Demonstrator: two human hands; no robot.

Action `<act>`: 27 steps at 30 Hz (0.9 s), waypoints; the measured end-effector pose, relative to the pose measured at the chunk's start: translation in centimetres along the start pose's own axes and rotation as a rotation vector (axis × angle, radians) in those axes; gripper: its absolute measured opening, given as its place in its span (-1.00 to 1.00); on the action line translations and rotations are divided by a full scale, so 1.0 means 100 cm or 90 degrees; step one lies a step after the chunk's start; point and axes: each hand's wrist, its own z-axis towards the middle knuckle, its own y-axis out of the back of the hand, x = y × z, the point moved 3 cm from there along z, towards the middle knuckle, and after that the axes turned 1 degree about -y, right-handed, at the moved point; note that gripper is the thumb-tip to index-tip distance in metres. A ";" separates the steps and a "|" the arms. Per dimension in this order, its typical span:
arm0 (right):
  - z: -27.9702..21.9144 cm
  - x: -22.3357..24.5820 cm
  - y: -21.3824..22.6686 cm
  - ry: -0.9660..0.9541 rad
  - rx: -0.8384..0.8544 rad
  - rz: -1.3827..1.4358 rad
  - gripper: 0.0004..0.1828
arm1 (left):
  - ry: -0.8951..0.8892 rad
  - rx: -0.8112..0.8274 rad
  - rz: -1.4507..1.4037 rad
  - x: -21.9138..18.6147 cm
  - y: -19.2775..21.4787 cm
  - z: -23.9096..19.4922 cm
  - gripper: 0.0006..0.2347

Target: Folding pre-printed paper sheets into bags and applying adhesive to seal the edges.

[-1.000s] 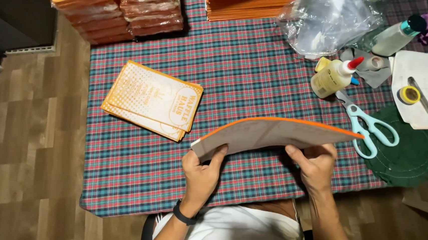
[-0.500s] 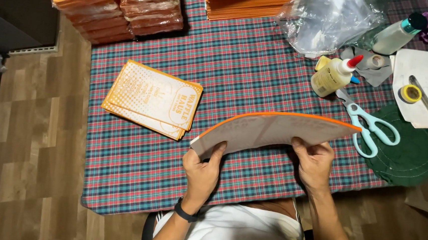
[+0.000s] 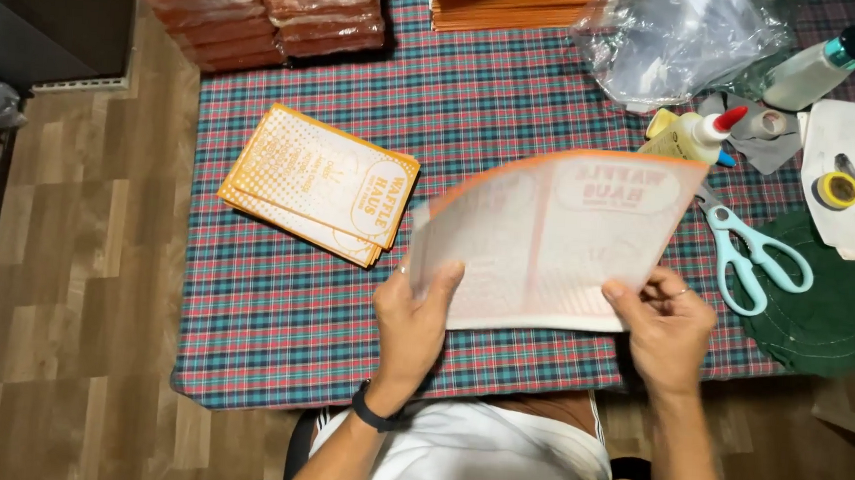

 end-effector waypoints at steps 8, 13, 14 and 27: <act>-0.001 -0.026 0.025 -0.225 0.083 0.023 -0.69 | 0.151 0.147 0.375 -0.013 0.002 0.001 -0.51; -0.002 0.003 0.016 -0.282 0.097 0.015 -0.70 | -0.349 0.097 0.561 -0.052 -0.008 -0.023 -0.77; 0.000 0.007 0.015 -0.307 0.116 -0.012 -0.75 | -0.398 0.231 0.455 -0.056 -0.013 -0.029 -0.84; 0.004 0.011 0.011 -0.277 0.154 -0.077 -0.64 | -0.521 0.333 0.354 0.007 -0.028 -0.055 -0.87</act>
